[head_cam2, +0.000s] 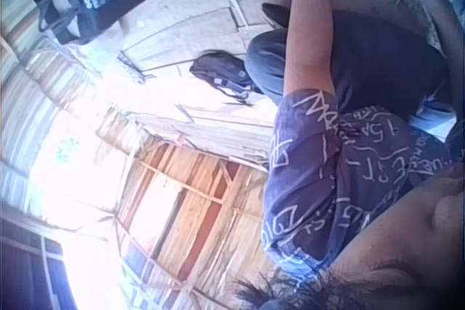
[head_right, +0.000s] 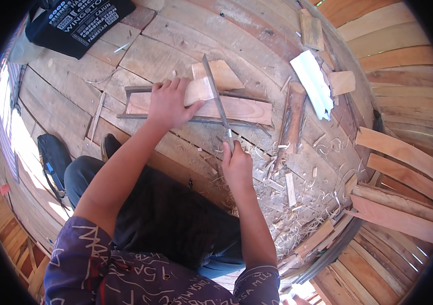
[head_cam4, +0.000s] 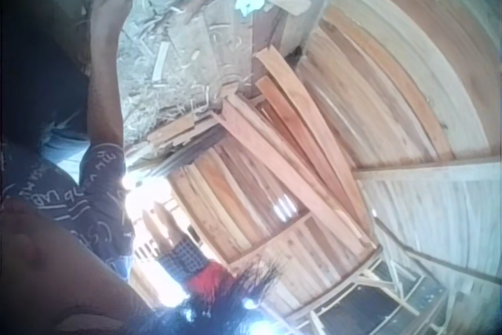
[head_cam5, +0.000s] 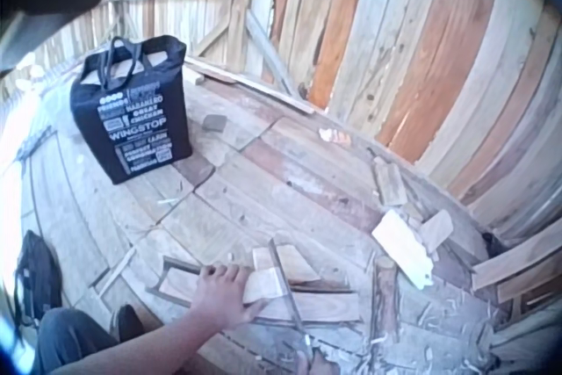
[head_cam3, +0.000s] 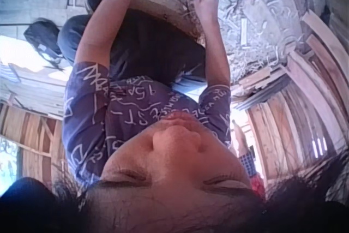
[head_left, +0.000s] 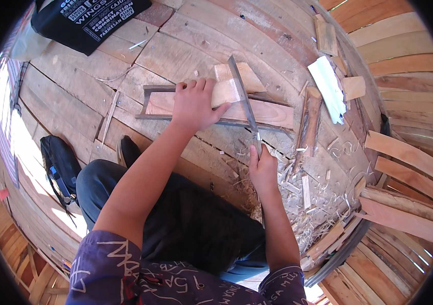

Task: The person uses a shaving tool to shave thin layers off a small block of wood while sitting on a floor covered in wood shavings.

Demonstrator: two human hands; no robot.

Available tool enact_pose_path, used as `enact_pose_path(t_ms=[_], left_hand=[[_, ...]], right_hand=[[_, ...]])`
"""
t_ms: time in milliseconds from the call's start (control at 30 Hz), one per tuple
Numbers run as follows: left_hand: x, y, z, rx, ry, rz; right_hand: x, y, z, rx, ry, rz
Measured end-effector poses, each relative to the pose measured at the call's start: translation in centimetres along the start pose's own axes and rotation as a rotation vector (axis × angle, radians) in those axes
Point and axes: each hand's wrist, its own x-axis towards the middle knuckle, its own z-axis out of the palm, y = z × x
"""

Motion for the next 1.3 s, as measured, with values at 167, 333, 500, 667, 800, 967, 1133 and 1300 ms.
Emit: enact_pose_path(t_ms=[167,333,500,667,800,967,1133,1300], left_hand=[[0.0,0.0,0.0,-0.002,-0.008,-0.007],[0.0,0.1,0.1,0.000,-0.003,-0.005],[0.0,0.0,0.2,-0.004,0.000,0.001],[0.0,-0.1,0.2,0.005,0.009,0.016],[-0.1,-0.1,0.2,-0.008,0.019,0.017],[-0.1,-0.1,0.3,-0.011,0.004,0.025],[-0.2,-0.5,0.4,0.003,0.007,0.018],[0.0,-0.1,0.2,-0.005,-0.012,0.019]], right_hand=[[-0.1,-0.7,-0.2,-0.012,-0.014,0.011],[0.1,-0.2,-0.2,-0.004,-0.029,0.000],[0.1,-0.3,-0.2,-0.032,-0.030,-0.007],[0.8,-0.6,0.3,-0.061,-0.028,-0.027],[1.7,-1.2,0.8,-0.074,0.016,-0.046],[0.3,-0.5,-0.2,-0.080,-0.046,0.009],[-0.8,-0.4,-1.5,-0.110,-0.101,0.036],[1.6,-0.2,0.4,-0.047,-0.009,-0.044]])
